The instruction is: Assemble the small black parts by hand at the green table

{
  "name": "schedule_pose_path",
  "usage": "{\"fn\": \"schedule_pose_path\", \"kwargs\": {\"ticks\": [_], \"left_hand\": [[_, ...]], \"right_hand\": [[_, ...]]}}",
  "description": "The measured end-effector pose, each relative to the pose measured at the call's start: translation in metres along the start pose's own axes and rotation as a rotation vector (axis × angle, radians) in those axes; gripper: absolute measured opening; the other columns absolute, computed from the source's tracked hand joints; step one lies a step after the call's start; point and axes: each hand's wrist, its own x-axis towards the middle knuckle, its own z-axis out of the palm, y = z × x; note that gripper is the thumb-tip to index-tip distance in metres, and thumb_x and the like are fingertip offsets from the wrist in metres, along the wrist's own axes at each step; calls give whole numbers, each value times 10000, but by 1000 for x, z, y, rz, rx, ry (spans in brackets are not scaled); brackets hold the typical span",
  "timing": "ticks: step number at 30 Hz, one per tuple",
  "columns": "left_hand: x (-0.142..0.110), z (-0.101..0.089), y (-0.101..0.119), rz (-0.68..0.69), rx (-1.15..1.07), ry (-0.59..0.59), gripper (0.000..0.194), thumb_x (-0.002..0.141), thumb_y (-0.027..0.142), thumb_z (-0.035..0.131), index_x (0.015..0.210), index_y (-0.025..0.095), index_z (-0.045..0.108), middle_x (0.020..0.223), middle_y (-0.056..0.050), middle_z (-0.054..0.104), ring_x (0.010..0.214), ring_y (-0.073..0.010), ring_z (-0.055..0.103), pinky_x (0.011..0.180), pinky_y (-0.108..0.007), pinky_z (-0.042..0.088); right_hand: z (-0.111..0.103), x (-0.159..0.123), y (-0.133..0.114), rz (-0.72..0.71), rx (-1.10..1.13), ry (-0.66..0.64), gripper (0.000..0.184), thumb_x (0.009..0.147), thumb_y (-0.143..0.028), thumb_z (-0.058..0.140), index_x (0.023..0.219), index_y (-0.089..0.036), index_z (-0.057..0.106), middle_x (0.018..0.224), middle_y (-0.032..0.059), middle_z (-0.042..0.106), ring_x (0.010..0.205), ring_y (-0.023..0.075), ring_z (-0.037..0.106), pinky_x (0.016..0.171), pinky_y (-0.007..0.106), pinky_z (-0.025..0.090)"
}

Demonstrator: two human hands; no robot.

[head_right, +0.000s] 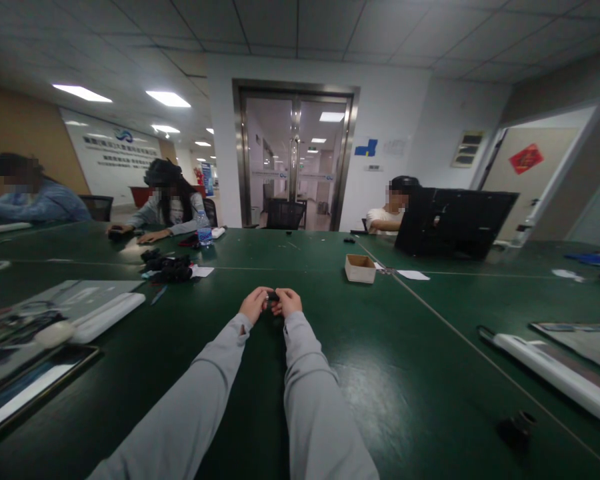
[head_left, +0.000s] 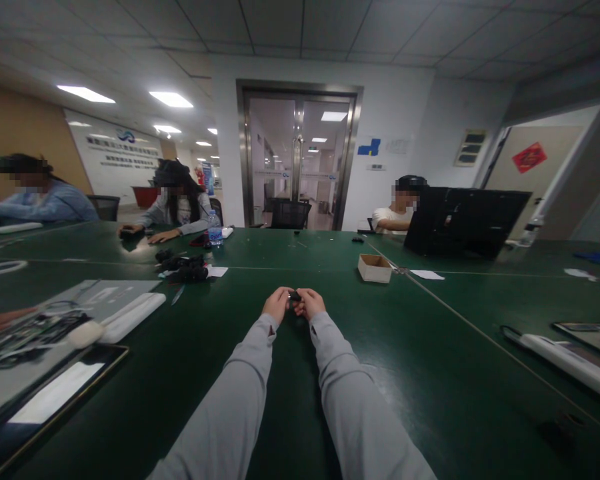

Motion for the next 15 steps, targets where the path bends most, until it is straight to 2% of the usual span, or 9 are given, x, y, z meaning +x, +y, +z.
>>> {"fn": "schedule_pose_path", "kwargs": {"ticks": [2,6,10,15], "left_hand": [[0,0,0,11,11,3,317,783,358,350,867,183,600,471,38,450,461,-89,426,489,-200,344],[0,-1,1,12,-8,30,257,748,305,419,898,183,588,534,40,480,477,-77,433,499,-193,347],[1,1,-1,5,-13,28,296,777,352,371,868,173,588,465,48,430,448,-84,417,479,-198,333],[3,2,-5,3,-32,27,248,728,306,454,894,171,579,495,51,461,452,-76,423,483,-192,339]], "right_hand": [[0,-1,0,1,-2,-2,99,736,-238,519,747,-142,496,381,-31,514,280,92,465,265,165,351],[0,-2,-1,8,-1,-3,98,733,-234,522,749,-142,496,381,-30,515,282,94,468,268,164,352],[1,-2,-1,0,-4,1,96,732,-232,518,748,-141,493,378,-34,511,284,94,468,270,164,353],[0,-1,0,-6,-1,-7,104,723,-238,527,743,-144,488,380,-38,508,280,92,466,268,162,352]]}}
